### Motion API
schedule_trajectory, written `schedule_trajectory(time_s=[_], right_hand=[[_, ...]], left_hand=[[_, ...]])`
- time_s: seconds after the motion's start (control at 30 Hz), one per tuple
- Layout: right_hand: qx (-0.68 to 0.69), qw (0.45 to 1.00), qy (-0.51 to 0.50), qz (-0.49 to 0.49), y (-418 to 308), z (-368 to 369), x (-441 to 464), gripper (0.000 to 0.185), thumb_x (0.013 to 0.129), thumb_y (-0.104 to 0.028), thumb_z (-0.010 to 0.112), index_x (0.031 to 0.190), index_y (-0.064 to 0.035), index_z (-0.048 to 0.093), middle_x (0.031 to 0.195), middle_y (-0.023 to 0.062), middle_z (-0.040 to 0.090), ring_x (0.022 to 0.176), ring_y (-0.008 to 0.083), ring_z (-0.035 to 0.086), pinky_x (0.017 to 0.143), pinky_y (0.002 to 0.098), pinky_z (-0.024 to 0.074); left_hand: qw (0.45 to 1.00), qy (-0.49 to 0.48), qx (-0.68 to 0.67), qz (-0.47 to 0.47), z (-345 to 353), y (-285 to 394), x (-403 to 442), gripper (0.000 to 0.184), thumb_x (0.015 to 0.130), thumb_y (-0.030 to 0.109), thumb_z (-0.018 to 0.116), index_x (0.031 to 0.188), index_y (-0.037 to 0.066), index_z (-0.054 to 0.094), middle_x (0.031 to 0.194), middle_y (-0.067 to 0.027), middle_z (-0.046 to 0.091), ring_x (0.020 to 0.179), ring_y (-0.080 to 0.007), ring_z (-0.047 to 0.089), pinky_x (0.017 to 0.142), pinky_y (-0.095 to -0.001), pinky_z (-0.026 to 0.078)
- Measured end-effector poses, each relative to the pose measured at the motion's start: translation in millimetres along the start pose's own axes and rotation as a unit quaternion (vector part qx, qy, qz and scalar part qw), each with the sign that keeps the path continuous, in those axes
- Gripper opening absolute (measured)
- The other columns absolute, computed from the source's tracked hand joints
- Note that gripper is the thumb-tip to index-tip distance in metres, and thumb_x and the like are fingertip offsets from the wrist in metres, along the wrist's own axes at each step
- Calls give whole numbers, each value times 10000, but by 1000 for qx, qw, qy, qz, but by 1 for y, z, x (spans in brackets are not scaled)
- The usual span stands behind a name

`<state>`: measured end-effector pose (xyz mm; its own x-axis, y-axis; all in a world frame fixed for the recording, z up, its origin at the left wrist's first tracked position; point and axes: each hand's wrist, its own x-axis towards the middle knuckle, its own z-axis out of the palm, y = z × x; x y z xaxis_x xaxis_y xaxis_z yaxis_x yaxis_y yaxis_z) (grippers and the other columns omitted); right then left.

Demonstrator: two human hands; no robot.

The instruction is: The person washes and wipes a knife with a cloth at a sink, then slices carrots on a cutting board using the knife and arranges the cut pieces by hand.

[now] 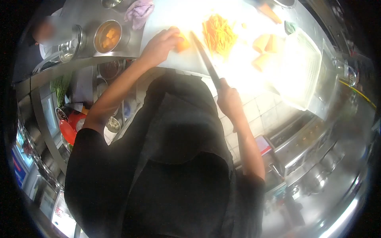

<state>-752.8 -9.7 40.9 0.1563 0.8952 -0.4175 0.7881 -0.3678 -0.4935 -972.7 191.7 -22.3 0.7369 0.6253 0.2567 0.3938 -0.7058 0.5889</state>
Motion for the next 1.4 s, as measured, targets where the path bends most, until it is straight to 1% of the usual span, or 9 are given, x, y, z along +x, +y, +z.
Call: schedule_trajectory(time_s=[0.03, 0.1, 0.37, 0.7, 0.83, 0.93, 1.03, 1.3, 1.4], right_hand=[[1, 1000, 0, 1, -4, -4, -1, 149, 888, -66, 424, 1036, -45, 428, 650, 289, 566, 656, 485, 563, 575, 556, 419], [-13, 993, 40, 107, -18, -18, -6, 326, 859, -63, 524, 1169, 3, 449, 739, 302, 602, 730, 467, 596, 641, 516, 463], [-106, 993, -41, 20, -44, -15, -19, 260, 847, -43, 488, 1093, -4, 414, 634, 280, 578, 631, 456, 582, 605, 547, 447], [-124, 987, -96, 25, -58, -27, -28, 188, 842, -18, 451, 1013, 4, 377, 634, 293, 570, 621, 476, 569, 584, 566, 430], [-108, 993, -31, -30, -44, 13, 21, 224, 793, 17, 448, 1006, -3, 381, 649, 248, 586, 635, 439, 593, 576, 529, 460], [-99, 995, -22, -15, -46, 37, 54, 206, 825, -26, 452, 1019, -25, 383, 700, 243, 606, 686, 442, 603, 601, 515, 469], [-89, 996, -17, -15, -46, 24, 48, 187, 856, -52, 481, 1001, 1, 376, 646, 293, 576, 639, 470, 587, 592, 554, 450], [-113, 991, -73, 21, -62, -19, -6, 193, 848, -30, 489, 1004, -1, 378, 647, 298, 576, 653, 481, 579, 612, 564, 444], [-79, 996, -13, -43, -54, 11, 29, 179, 850, -27, 478, 987, 10, 368, 651, 303, 573, 654, 487, 575, 600, 563, 437]], left_hand=[[1000, 0, -1, 8, 1, -2, 1, 291, 753, -29, 611, 1023, 79, 624, 1065, -44, 525, 1001, -235, 531, 823, -354, 458], [1000, -16, -12, -4, -4, 2, 6, 294, 753, -29, 614, 1025, 80, 626, 1061, -44, 527, 1005, -231, 529, 825, -356, 458], [999, -38, -17, -27, -5, 9, 8, 314, 753, -42, 621, 1041, 83, 624, 1066, -45, 521, 1020, -228, 520, 834, -355, 460], [1000, -9, 4, -13, -4, 11, 5, 327, 740, -41, 619, 1045, 77, 609, 1083, -58, 518, 1034, -251, 514, 853, -362, 455], [1000, -10, -17, -19, -2, 8, 4, 330, 732, -37, 626, 1041, 75, 601, 1083, -56, 518, 1035, -252, 513, 852, -365, 457], [1000, -7, -9, -17, -1, 9, 4, 316, 733, -34, 627, 1030, 68, 600, 1087, -58, 519, 1034, -253, 514, 852, -365, 459], [1000, 2, -3, -19, 1, 9, 3, 306, 731, -32, 628, 1021, 59, 600, 1087, -61, 520, 1038, -255, 515, 853, -364, 460], [999, 25, -10, -22, -1, 12, 3, 282, 733, -30, 624, 1004, 46, 599, 1067, -45, 522, 1008, -252, 521, 836, -361, 467], [999, 32, -25, -24, 0, 12, 0, 286, 735, -33, 620, 1009, 48, 599, 1069, -43, 523, 1009, -249, 521, 830, -360, 471]])
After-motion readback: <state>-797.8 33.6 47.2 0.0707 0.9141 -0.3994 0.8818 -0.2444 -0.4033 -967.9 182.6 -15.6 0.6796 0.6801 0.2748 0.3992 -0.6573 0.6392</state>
